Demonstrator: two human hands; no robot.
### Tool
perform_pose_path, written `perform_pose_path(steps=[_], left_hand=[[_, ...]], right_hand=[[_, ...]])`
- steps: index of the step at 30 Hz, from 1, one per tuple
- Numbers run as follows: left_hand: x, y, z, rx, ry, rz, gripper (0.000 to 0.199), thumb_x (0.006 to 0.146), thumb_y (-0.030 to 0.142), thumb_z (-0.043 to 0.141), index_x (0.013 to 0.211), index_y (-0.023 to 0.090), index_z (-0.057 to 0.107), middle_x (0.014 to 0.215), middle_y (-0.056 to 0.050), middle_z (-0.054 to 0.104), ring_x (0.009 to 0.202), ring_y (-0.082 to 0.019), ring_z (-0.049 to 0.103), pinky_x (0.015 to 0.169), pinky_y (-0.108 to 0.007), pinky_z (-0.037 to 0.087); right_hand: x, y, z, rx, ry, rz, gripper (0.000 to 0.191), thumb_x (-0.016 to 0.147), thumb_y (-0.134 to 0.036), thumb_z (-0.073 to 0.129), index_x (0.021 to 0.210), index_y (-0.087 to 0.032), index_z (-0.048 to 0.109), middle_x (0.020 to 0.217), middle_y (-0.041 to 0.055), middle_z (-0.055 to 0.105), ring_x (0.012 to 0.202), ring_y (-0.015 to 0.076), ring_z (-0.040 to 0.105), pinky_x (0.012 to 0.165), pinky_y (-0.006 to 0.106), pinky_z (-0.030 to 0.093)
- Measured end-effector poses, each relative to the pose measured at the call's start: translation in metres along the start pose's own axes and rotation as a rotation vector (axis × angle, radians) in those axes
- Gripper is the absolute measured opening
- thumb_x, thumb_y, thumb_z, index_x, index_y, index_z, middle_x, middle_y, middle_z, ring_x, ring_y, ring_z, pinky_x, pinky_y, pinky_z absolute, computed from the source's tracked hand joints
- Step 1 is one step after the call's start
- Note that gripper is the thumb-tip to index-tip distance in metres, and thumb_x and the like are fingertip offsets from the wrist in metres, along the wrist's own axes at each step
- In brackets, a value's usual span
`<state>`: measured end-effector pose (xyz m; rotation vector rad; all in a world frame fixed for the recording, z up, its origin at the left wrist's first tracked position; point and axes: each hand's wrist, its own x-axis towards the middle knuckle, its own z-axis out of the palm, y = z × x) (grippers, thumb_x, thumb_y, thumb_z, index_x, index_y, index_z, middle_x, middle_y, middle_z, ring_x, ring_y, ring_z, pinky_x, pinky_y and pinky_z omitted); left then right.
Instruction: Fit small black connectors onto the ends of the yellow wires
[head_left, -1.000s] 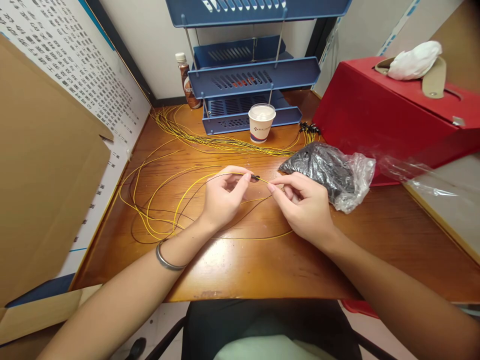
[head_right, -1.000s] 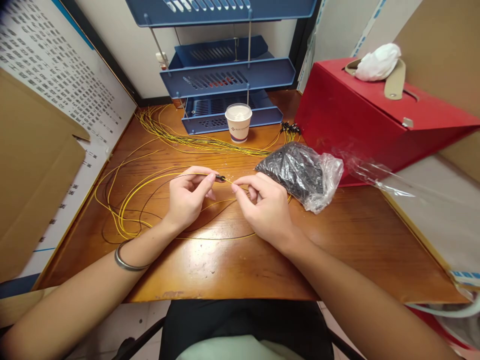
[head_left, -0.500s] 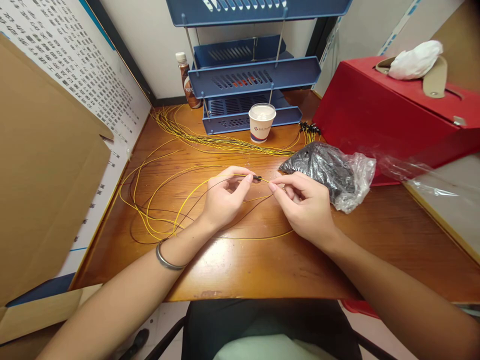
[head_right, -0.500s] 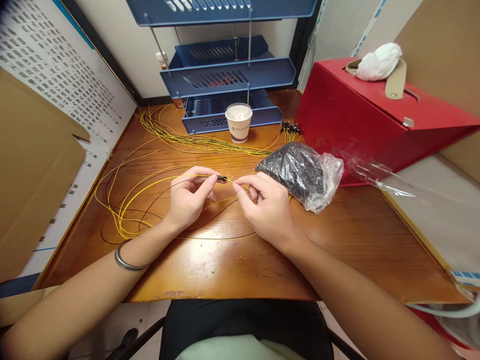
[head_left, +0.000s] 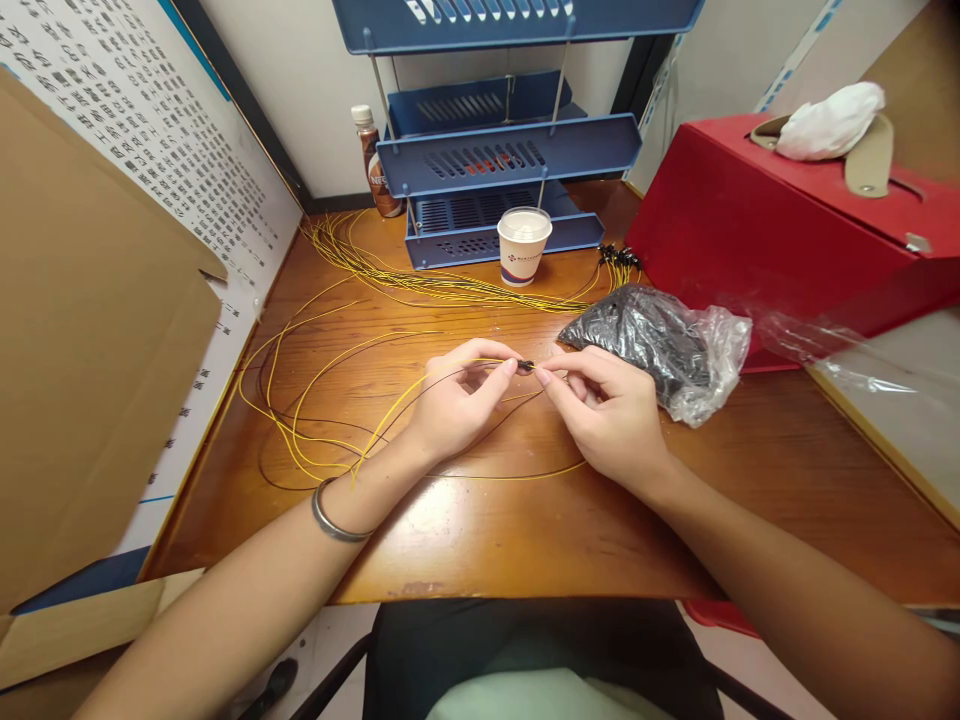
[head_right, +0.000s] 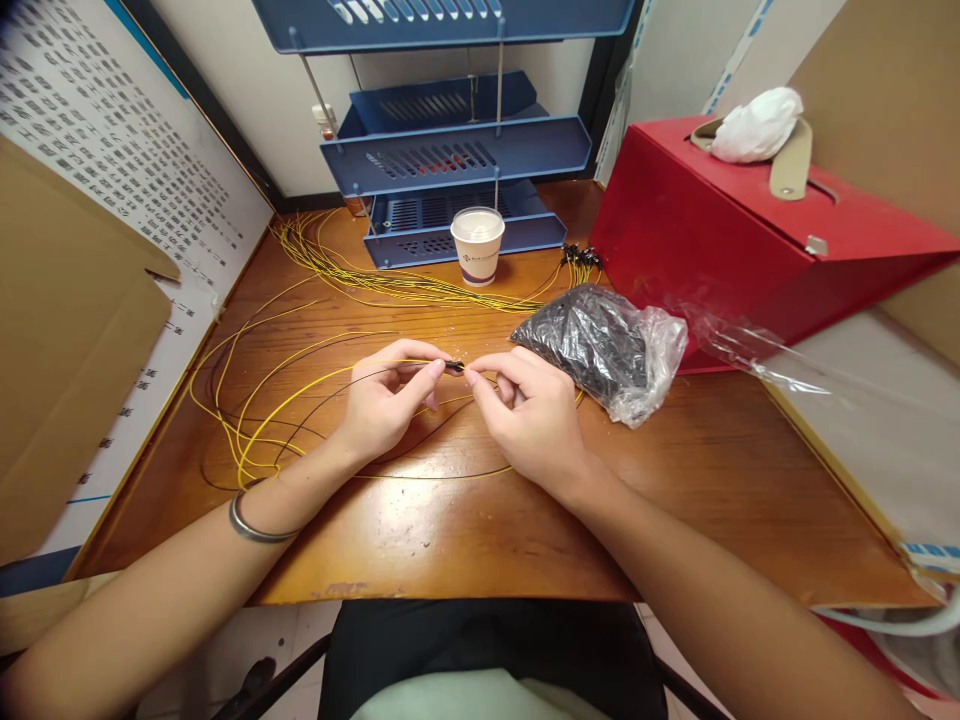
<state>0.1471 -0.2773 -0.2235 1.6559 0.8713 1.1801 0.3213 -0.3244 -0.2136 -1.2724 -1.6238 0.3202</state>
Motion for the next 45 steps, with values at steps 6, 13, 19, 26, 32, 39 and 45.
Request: perform_pose_path(steps=[6, 13, 19, 26, 32, 39, 45], left_hand=[[-0.0010, -0.0001, -0.0008, 0.017, -0.008, -0.015, 0.020, 0.092, 0.036, 0.069, 0.093, 0.017, 0.073, 0.086, -0.007, 0.078, 0.055, -0.010, 0.064, 0.052, -0.020, 0.053], [-0.0003, 0.0019, -0.0009, 0.054, -0.007, -0.006, 0.017, 0.089, 0.033, 0.072, 0.094, 0.017, 0.074, 0.091, -0.007, 0.078, 0.054, -0.010, 0.063, 0.051, -0.020, 0.052], [-0.0005, 0.0015, -0.0009, 0.067, -0.015, 0.011, 0.017, 0.088, 0.030, 0.073, 0.100, 0.017, 0.075, 0.094, -0.007, 0.079, 0.055, -0.009, 0.064, 0.051, -0.020, 0.052], [0.0004, 0.0003, 0.0005, 0.038, 0.033, 0.014, 0.014, 0.088, 0.029, 0.073, 0.094, 0.016, 0.076, 0.089, -0.007, 0.078, 0.059, -0.011, 0.067, 0.050, -0.019, 0.052], [0.0035, 0.0000, 0.0011, -0.065, 0.111, -0.020, 0.018, 0.086, 0.031, 0.075, 0.092, 0.014, 0.073, 0.083, -0.006, 0.076, 0.054, -0.009, 0.062, 0.049, -0.019, 0.053], [0.0030, 0.0036, 0.0015, -0.060, 0.088, -0.050, 0.019, 0.084, 0.032, 0.076, 0.090, 0.014, 0.072, 0.084, -0.007, 0.076, 0.053, -0.008, 0.062, 0.047, -0.018, 0.051], [0.0027, 0.0005, 0.0013, -0.053, 0.062, -0.041, 0.017, 0.087, 0.031, 0.073, 0.093, 0.014, 0.073, 0.083, -0.006, 0.076, 0.056, -0.010, 0.064, 0.049, -0.018, 0.051]], right_hand=[[-0.0003, 0.0013, 0.0006, 0.002, 0.000, 0.024, 0.012, 0.089, -0.019, 0.066, 0.085, -0.018, 0.077, 0.059, -0.0045, 0.046, 0.052, 0.0101, 0.040, 0.054, 0.027, 0.034], [-0.0007, 0.0020, 0.0003, 0.003, 0.002, 0.022, 0.011, 0.089, -0.019, 0.066, 0.086, -0.018, 0.076, 0.059, -0.0045, 0.046, 0.052, 0.0100, 0.041, 0.054, 0.026, 0.035], [-0.0004, 0.0006, 0.0007, 0.013, -0.005, 0.008, 0.011, 0.088, -0.017, 0.067, 0.087, -0.017, 0.077, 0.060, -0.0047, 0.047, 0.052, 0.0097, 0.040, 0.053, 0.026, 0.035], [-0.0005, 0.0000, 0.0004, 0.017, 0.000, 0.005, 0.010, 0.089, -0.017, 0.067, 0.089, -0.017, 0.077, 0.060, -0.0051, 0.047, 0.053, 0.0094, 0.041, 0.054, 0.026, 0.035], [0.0002, 0.0004, 0.0008, 0.023, 0.024, 0.003, 0.010, 0.089, -0.018, 0.068, 0.087, -0.016, 0.077, 0.060, -0.0053, 0.047, 0.052, 0.0091, 0.041, 0.054, 0.026, 0.035], [-0.0005, 0.0005, 0.0006, 0.029, 0.028, 0.004, 0.010, 0.089, -0.017, 0.067, 0.086, -0.016, 0.076, 0.059, -0.0054, 0.047, 0.053, 0.0090, 0.042, 0.054, 0.026, 0.035], [-0.0006, 0.0003, 0.0000, 0.028, 0.024, -0.003, 0.009, 0.089, -0.017, 0.067, 0.086, -0.016, 0.076, 0.059, -0.0058, 0.046, 0.052, 0.0086, 0.041, 0.054, 0.025, 0.035]])
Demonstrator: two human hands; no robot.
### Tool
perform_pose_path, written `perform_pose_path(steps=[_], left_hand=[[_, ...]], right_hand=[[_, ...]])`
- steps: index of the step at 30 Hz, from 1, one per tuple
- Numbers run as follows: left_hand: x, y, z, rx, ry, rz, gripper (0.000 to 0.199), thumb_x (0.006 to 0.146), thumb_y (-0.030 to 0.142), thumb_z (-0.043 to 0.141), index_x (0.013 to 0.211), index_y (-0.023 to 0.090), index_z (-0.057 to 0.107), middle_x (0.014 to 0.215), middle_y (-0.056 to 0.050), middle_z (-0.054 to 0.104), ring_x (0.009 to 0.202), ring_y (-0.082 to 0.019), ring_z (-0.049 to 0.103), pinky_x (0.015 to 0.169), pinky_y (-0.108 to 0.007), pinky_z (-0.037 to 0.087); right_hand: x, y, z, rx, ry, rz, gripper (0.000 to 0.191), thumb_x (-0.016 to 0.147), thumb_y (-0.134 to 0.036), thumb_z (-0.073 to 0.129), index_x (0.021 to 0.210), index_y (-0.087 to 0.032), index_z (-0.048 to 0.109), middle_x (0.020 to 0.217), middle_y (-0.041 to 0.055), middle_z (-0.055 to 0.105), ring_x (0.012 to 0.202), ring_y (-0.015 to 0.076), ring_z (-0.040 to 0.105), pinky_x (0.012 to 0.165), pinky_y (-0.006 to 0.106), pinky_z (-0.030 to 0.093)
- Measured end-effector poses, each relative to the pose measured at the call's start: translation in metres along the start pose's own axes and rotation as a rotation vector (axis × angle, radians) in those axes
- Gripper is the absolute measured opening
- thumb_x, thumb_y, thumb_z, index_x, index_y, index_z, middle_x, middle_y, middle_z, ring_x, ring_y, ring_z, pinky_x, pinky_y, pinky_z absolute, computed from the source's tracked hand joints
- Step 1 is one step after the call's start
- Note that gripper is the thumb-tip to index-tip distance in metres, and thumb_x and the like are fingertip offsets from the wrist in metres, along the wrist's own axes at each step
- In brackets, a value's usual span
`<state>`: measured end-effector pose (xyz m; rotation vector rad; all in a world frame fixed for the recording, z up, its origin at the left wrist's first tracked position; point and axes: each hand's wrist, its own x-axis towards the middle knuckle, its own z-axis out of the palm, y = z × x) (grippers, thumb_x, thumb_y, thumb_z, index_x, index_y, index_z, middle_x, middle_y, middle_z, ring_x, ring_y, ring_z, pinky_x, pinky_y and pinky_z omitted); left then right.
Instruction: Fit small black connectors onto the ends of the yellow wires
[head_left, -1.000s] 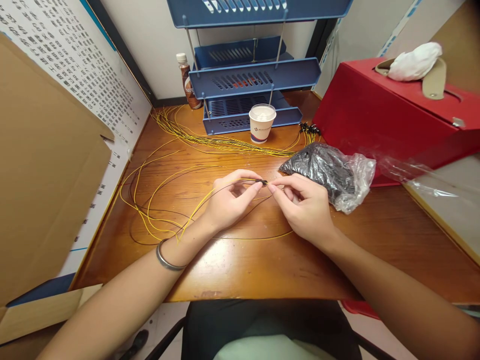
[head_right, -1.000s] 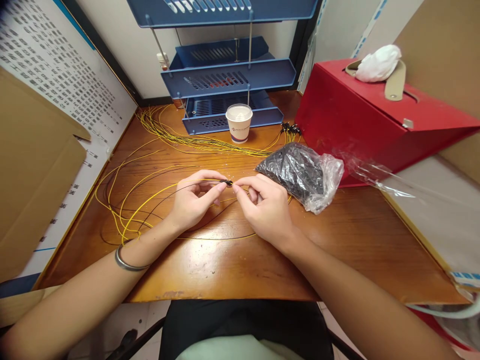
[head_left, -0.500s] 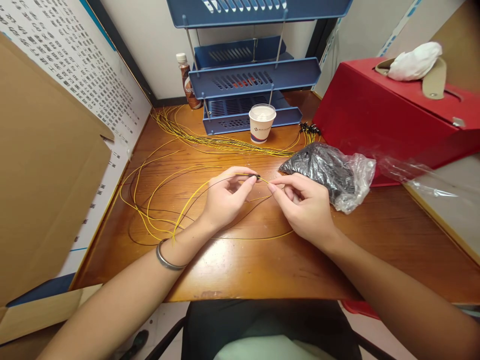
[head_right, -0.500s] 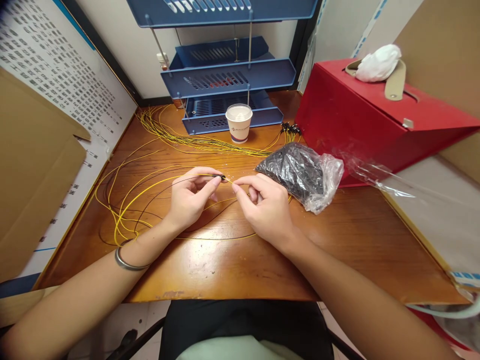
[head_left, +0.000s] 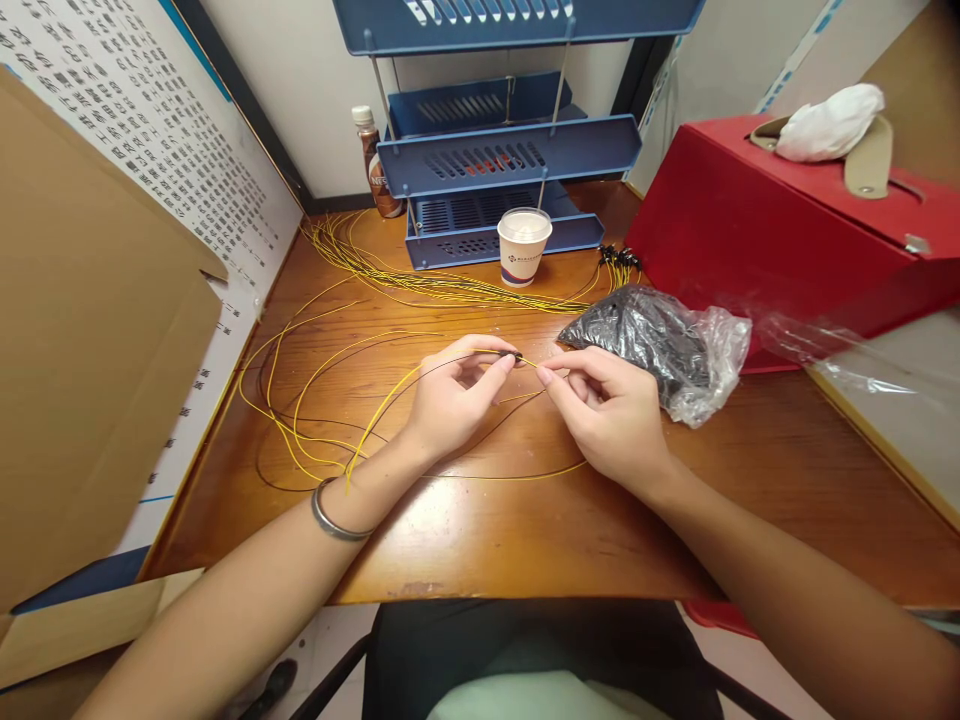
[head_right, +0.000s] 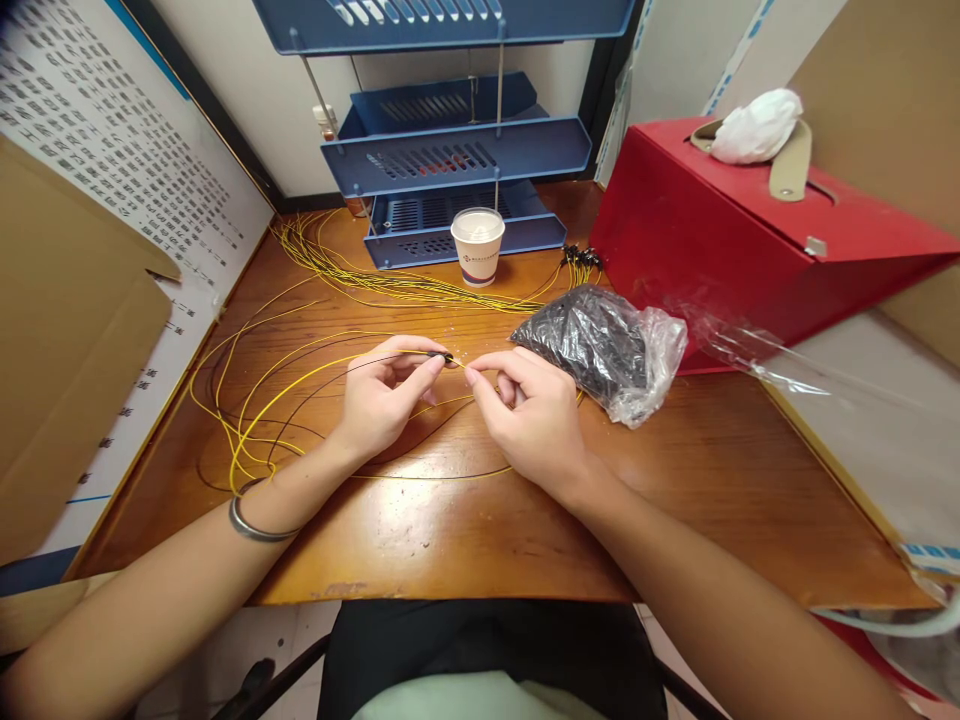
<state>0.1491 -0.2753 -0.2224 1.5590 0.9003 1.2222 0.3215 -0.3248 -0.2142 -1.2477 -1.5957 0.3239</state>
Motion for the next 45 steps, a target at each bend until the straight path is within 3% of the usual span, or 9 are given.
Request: perform_pose_path(steps=[9, 24, 34, 41, 45], left_hand=[[-0.0023, -0.0021, -0.0016, 0.058, -0.044, 0.030, 0.015, 0.089, 0.028, 0.072, 0.097, 0.015, 0.075, 0.093, -0.007, 0.078, 0.067, -0.012, 0.069, 0.057, -0.019, 0.054], [-0.0032, 0.0005, -0.0011, 0.131, -0.082, 0.052, 0.015, 0.089, 0.027, 0.071, 0.096, 0.015, 0.075, 0.088, -0.006, 0.078, 0.058, -0.009, 0.064, 0.053, -0.020, 0.050], [-0.0026, 0.0006, -0.0016, 0.080, -0.105, 0.052, 0.017, 0.090, 0.028, 0.071, 0.100, 0.015, 0.074, 0.101, -0.010, 0.079, 0.083, -0.017, 0.076, 0.065, -0.021, 0.058], [-0.0010, 0.0022, -0.0011, 0.014, -0.054, -0.011, 0.020, 0.087, 0.032, 0.075, 0.094, 0.014, 0.074, 0.093, -0.010, 0.079, 0.069, -0.014, 0.072, 0.050, -0.019, 0.053], [0.0023, 0.0049, -0.0009, -0.078, -0.003, -0.040, 0.026, 0.083, 0.038, 0.078, 0.091, 0.014, 0.072, 0.088, -0.010, 0.078, 0.062, -0.013, 0.070, 0.045, -0.018, 0.052]], right_hand=[[0.0003, 0.0004, 0.0008, -0.003, -0.009, 0.002, 0.011, 0.089, -0.017, 0.067, 0.086, -0.014, 0.077, 0.057, -0.0059, 0.045, 0.051, 0.0087, 0.041, 0.054, 0.025, 0.035], [-0.0002, -0.0029, 0.0000, 0.040, -0.057, 0.073, 0.012, 0.088, -0.019, 0.066, 0.086, -0.014, 0.077, 0.053, -0.0078, 0.042, 0.047, 0.0069, 0.036, 0.050, 0.024, 0.031], [-0.0004, -0.0026, 0.0011, 0.035, -0.068, 0.093, 0.013, 0.088, -0.021, 0.067, 0.086, -0.014, 0.078, 0.052, -0.0079, 0.041, 0.047, 0.0066, 0.034, 0.050, 0.024, 0.030], [-0.0003, -0.0045, -0.0005, 0.054, -0.078, 0.103, 0.017, 0.091, -0.026, 0.065, 0.084, -0.015, 0.077, 0.051, -0.0068, 0.042, 0.046, 0.0073, 0.034, 0.048, 0.024, 0.030], [0.0004, -0.0075, -0.0033, 0.087, -0.142, 0.001, 0.022, 0.093, -0.023, 0.060, 0.077, -0.015, 0.073, 0.053, -0.0046, 0.049, 0.046, 0.0073, 0.037, 0.047, 0.024, 0.031]])
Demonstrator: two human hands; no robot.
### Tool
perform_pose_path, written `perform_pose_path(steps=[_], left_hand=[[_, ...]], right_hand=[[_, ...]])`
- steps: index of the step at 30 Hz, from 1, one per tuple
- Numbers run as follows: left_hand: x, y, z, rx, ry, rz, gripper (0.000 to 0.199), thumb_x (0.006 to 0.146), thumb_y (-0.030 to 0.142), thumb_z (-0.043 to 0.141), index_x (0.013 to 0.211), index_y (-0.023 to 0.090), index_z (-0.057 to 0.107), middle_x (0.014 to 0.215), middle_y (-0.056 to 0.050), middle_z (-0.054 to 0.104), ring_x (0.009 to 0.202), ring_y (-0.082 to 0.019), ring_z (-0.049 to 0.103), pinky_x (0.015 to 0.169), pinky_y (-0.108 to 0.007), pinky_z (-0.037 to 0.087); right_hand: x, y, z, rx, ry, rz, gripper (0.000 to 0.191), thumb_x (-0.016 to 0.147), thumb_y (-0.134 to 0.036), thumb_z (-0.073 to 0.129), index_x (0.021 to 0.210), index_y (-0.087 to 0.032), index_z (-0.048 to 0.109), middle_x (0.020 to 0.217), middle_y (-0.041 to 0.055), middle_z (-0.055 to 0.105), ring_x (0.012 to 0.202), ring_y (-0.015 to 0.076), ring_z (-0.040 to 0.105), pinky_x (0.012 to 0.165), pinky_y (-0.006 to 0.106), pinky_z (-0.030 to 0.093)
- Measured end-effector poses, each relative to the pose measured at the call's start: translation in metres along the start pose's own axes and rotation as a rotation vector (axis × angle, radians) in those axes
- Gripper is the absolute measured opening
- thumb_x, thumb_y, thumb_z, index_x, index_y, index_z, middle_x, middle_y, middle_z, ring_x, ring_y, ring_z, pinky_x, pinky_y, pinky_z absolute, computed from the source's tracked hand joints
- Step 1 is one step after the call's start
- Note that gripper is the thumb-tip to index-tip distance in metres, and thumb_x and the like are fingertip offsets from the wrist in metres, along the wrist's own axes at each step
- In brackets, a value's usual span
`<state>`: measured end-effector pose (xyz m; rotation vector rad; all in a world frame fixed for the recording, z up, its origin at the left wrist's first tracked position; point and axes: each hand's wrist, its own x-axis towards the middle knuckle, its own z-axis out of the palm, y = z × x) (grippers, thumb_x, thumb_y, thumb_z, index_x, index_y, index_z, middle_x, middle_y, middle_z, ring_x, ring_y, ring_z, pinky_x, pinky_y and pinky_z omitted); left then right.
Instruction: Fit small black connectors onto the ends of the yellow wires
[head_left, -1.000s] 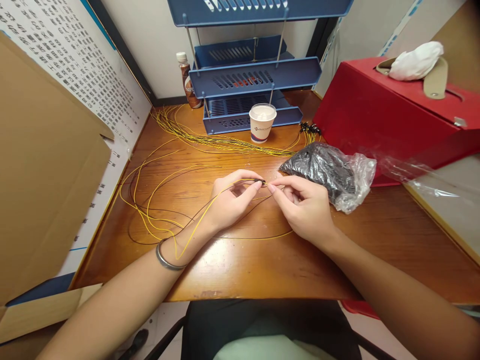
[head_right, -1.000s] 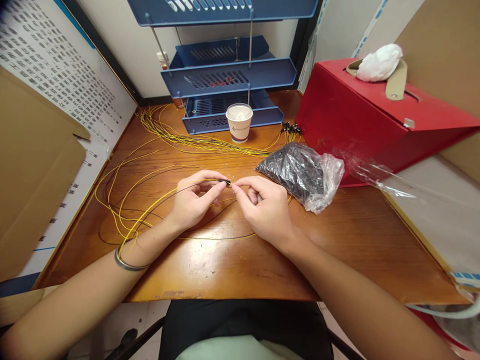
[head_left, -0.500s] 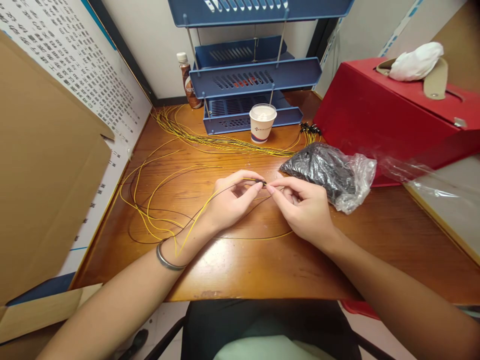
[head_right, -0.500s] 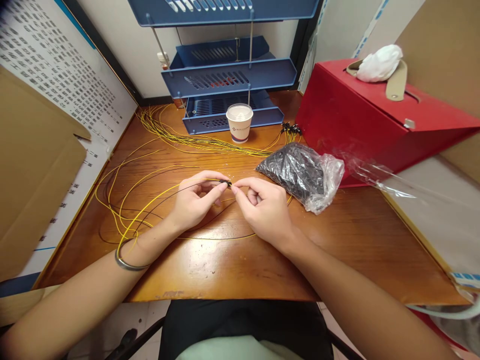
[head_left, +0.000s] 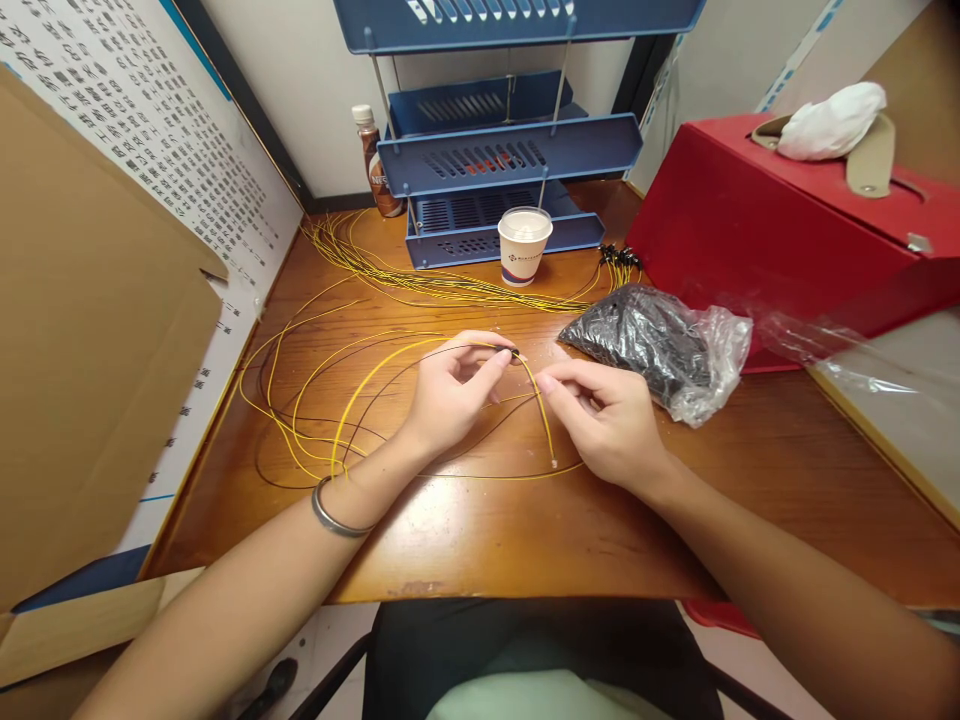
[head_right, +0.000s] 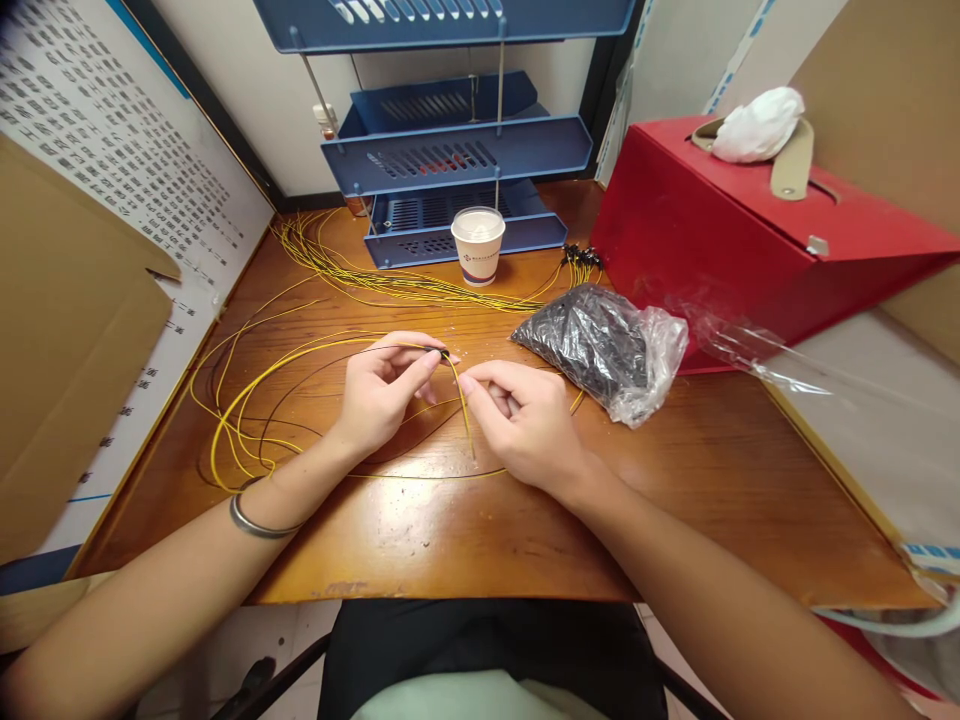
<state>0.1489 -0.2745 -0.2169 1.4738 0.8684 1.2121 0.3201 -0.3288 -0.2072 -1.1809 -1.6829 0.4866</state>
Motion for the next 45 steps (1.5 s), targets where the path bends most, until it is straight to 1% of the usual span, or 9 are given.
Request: perform_pose_path(steps=[2, 4, 7, 12, 16, 20, 31, 39, 45], left_hand=[[0.0010, 0.0005, 0.0000, -0.019, 0.002, -0.011, 0.027, 0.082, 0.038, 0.078, 0.091, 0.013, 0.072, 0.088, -0.010, 0.079, 0.062, -0.014, 0.070, 0.045, -0.018, 0.052], [0.0012, 0.0005, -0.0001, -0.023, -0.009, -0.020, 0.028, 0.082, 0.039, 0.079, 0.090, 0.013, 0.072, 0.086, -0.010, 0.078, 0.061, -0.014, 0.070, 0.045, -0.018, 0.052], [0.0006, 0.0005, 0.0004, -0.021, -0.020, -0.015, 0.029, 0.082, 0.040, 0.078, 0.088, 0.013, 0.071, 0.082, -0.009, 0.078, 0.057, -0.012, 0.068, 0.044, -0.018, 0.051], [-0.0008, 0.0019, 0.0020, 0.008, -0.023, -0.012, 0.029, 0.082, 0.040, 0.080, 0.087, 0.013, 0.071, 0.077, -0.008, 0.077, 0.052, -0.011, 0.065, 0.044, -0.018, 0.050], [-0.0014, 0.0023, 0.0026, -0.009, -0.031, -0.019, 0.028, 0.081, 0.039, 0.081, 0.087, 0.013, 0.071, 0.077, -0.008, 0.078, 0.052, -0.010, 0.064, 0.044, -0.018, 0.051], [-0.0018, 0.0010, 0.0024, 0.000, -0.033, -0.038, 0.029, 0.080, 0.040, 0.082, 0.087, 0.014, 0.072, 0.078, -0.008, 0.078, 0.049, -0.010, 0.062, 0.045, -0.020, 0.052], [-0.0029, 0.0001, 0.0019, -0.037, -0.034, -0.048, 0.024, 0.077, 0.033, 0.083, 0.088, 0.013, 0.074, 0.078, -0.008, 0.078, 0.050, -0.009, 0.062, 0.046, -0.020, 0.052], [-0.0031, -0.0007, 0.0022, -0.007, -0.037, -0.025, 0.025, 0.078, 0.036, 0.084, 0.088, 0.014, 0.076, 0.085, -0.010, 0.080, 0.063, -0.014, 0.071, 0.049, -0.021, 0.053], [-0.0038, -0.0049, 0.0016, 0.020, -0.049, 0.008, 0.020, 0.081, 0.031, 0.081, 0.091, 0.014, 0.078, 0.091, -0.010, 0.081, 0.070, -0.016, 0.074, 0.053, -0.021, 0.056]], right_hand=[[0.0000, -0.0011, -0.0005, 0.020, -0.038, -0.096, 0.019, 0.091, -0.019, 0.060, 0.079, -0.015, 0.074, 0.055, -0.0042, 0.053, 0.046, 0.0069, 0.039, 0.047, 0.023, 0.032], [-0.0003, -0.0009, 0.0002, 0.019, -0.040, -0.142, 0.016, 0.089, -0.017, 0.060, 0.083, -0.015, 0.074, 0.053, -0.0061, 0.050, 0.043, 0.0061, 0.036, 0.045, 0.022, 0.031], [-0.0009, 0.0012, 0.0029, -0.014, 0.017, -0.095, 0.011, 0.088, -0.018, 0.064, 0.087, -0.016, 0.075, 0.049, -0.0088, 0.043, 0.042, 0.0060, 0.033, 0.046, 0.022, 0.032], [-0.0016, 0.0039, 0.0063, -0.016, 0.121, 0.061, 0.012, 0.090, -0.025, 0.068, 0.089, -0.017, 0.076, 0.055, -0.0057, 0.049, 0.047, 0.0078, 0.038, 0.048, 0.024, 0.034], [-0.0017, 0.0055, 0.0066, 0.009, 0.175, 0.094, 0.013, 0.091, -0.027, 0.067, 0.088, -0.018, 0.075, 0.063, -0.0025, 0.057, 0.052, 0.0089, 0.044, 0.048, 0.024, 0.035], [-0.0017, 0.0069, 0.0063, 0.001, 0.184, 0.104, 0.013, 0.092, -0.028, 0.066, 0.089, -0.019, 0.075, 0.066, -0.0009, 0.061, 0.052, 0.0096, 0.046, 0.047, 0.024, 0.036], [-0.0005, 0.0053, 0.0066, 0.034, 0.189, 0.101, 0.011, 0.090, -0.024, 0.067, 0.085, -0.018, 0.075, 0.062, -0.0025, 0.056, 0.051, 0.0082, 0.042, 0.046, 0.023, 0.032], [-0.0001, 0.0046, 0.0062, 0.031, 0.184, 0.101, 0.012, 0.089, -0.025, 0.067, 0.084, -0.018, 0.075, 0.059, -0.0031, 0.053, 0.049, 0.0078, 0.040, 0.045, 0.023, 0.029], [0.0001, 0.0039, 0.0054, 0.032, 0.166, 0.090, 0.012, 0.089, -0.024, 0.066, 0.084, -0.017, 0.075, 0.058, -0.0035, 0.052, 0.049, 0.0077, 0.038, 0.045, 0.024, 0.029]])
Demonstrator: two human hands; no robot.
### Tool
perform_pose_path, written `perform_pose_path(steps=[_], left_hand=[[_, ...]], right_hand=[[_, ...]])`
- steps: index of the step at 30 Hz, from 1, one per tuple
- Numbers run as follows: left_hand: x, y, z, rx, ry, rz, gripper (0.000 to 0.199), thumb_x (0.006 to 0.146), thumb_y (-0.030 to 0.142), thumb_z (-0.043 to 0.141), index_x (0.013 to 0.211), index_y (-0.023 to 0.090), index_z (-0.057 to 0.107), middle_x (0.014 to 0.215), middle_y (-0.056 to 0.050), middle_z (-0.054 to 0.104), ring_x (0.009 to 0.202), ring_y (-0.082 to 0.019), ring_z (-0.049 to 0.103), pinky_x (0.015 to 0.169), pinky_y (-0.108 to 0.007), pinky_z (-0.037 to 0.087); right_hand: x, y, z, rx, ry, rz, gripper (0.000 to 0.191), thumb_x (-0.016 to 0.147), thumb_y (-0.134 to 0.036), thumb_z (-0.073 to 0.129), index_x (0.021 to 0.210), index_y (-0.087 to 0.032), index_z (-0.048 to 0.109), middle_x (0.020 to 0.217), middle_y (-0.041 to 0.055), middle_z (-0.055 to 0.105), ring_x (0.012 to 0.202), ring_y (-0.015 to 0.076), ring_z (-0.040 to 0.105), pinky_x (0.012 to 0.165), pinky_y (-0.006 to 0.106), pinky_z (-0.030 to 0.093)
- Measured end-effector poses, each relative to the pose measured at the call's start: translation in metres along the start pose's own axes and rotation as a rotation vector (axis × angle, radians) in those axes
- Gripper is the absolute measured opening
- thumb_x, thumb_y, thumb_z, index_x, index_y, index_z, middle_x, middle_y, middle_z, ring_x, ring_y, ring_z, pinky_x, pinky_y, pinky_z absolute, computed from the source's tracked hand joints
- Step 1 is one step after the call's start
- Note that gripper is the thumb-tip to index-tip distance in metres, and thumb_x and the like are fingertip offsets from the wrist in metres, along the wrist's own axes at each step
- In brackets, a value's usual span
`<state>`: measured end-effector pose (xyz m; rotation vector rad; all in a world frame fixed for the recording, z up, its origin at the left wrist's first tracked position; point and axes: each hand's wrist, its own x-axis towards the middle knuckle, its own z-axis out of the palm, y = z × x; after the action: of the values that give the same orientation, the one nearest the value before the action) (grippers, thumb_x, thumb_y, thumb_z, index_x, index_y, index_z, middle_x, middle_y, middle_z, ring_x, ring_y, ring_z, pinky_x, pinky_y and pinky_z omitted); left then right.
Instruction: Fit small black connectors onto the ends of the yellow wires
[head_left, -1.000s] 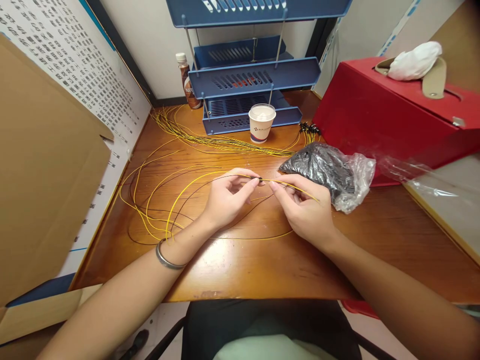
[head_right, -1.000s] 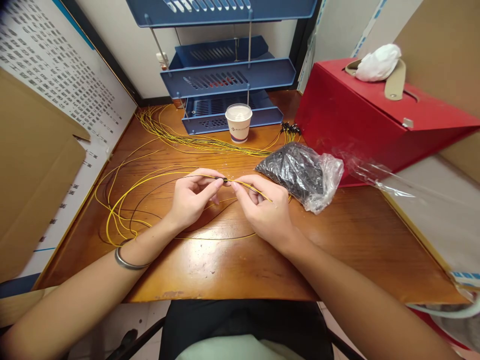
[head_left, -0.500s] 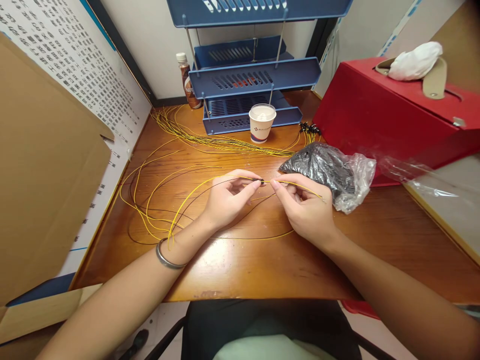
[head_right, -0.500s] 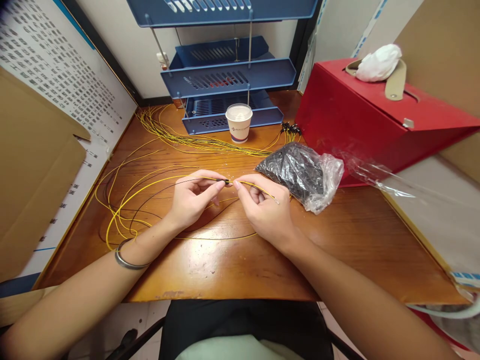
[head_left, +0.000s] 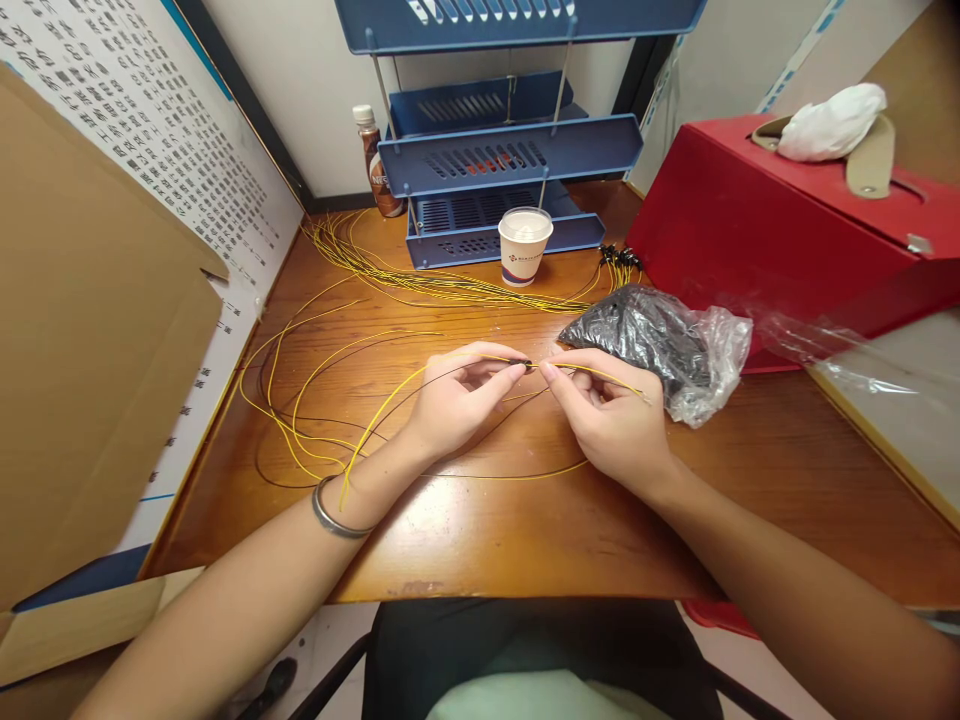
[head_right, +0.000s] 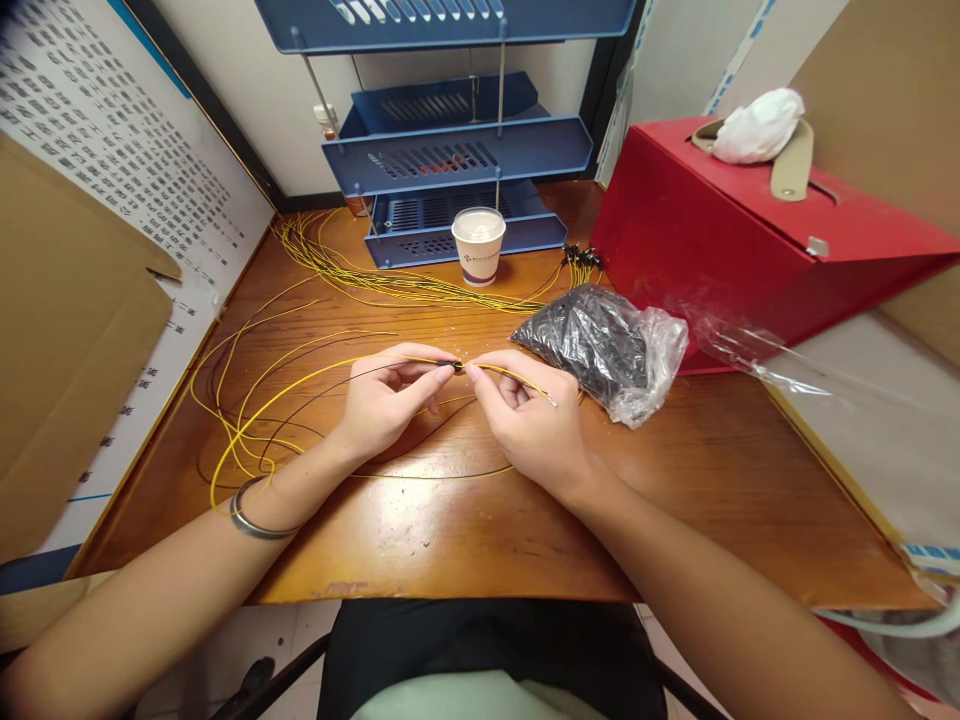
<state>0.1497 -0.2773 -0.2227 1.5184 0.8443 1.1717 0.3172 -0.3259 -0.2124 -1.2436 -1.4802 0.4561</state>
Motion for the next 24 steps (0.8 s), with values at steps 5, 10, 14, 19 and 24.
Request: perform_pose_path(steps=[5, 10, 14, 19, 24], left_hand=[[-0.0010, -0.0019, -0.0024, 0.043, -0.021, 0.031, 0.018, 0.084, 0.031, 0.078, 0.094, 0.016, 0.079, 0.097, -0.010, 0.081, 0.081, -0.018, 0.076, 0.057, -0.021, 0.058], [-0.0007, -0.0018, -0.0026, 0.057, -0.030, 0.023, 0.022, 0.085, 0.035, 0.079, 0.095, 0.015, 0.079, 0.096, -0.011, 0.080, 0.078, -0.018, 0.076, 0.060, -0.022, 0.059], [0.0002, -0.0011, -0.0011, 0.002, -0.048, 0.016, 0.023, 0.085, 0.034, 0.079, 0.097, 0.014, 0.077, 0.094, -0.010, 0.080, 0.075, -0.016, 0.075, 0.062, -0.021, 0.059], [0.0009, 0.0005, 0.0000, -0.010, -0.053, 0.015, 0.021, 0.085, 0.031, 0.078, 0.098, 0.013, 0.076, 0.093, -0.010, 0.080, 0.070, -0.014, 0.073, 0.056, -0.019, 0.055], [0.0013, 0.0024, 0.0006, -0.010, -0.017, -0.016, 0.019, 0.084, 0.028, 0.077, 0.095, 0.013, 0.077, 0.088, -0.008, 0.079, 0.058, -0.010, 0.066, 0.047, -0.018, 0.051]], right_hand=[[-0.0008, -0.0013, -0.0002, 0.007, -0.013, -0.001, 0.011, 0.089, -0.022, 0.066, 0.084, -0.017, 0.075, 0.058, -0.0041, 0.050, 0.049, 0.0076, 0.037, 0.046, 0.024, 0.028], [0.0002, -0.0009, 0.0001, 0.015, -0.022, -0.001, 0.009, 0.088, -0.021, 0.067, 0.084, -0.017, 0.074, 0.057, -0.0048, 0.049, 0.049, 0.0075, 0.036, 0.046, 0.024, 0.028], [-0.0001, 0.0003, -0.0001, 0.007, -0.028, 0.003, 0.010, 0.088, -0.021, 0.067, 0.086, -0.016, 0.075, 0.056, -0.0057, 0.046, 0.049, 0.0073, 0.035, 0.046, 0.024, 0.027], [-0.0009, 0.0007, -0.0011, -0.022, -0.031, -0.004, 0.011, 0.090, -0.023, 0.067, 0.088, -0.016, 0.076, 0.057, -0.0054, 0.049, 0.049, 0.0073, 0.038, 0.047, 0.024, 0.030], [0.0002, 0.0007, -0.0015, -0.044, -0.019, -0.036, 0.010, 0.090, -0.021, 0.067, 0.089, -0.016, 0.075, 0.061, -0.0040, 0.057, 0.050, 0.0072, 0.042, 0.048, 0.024, 0.033]])
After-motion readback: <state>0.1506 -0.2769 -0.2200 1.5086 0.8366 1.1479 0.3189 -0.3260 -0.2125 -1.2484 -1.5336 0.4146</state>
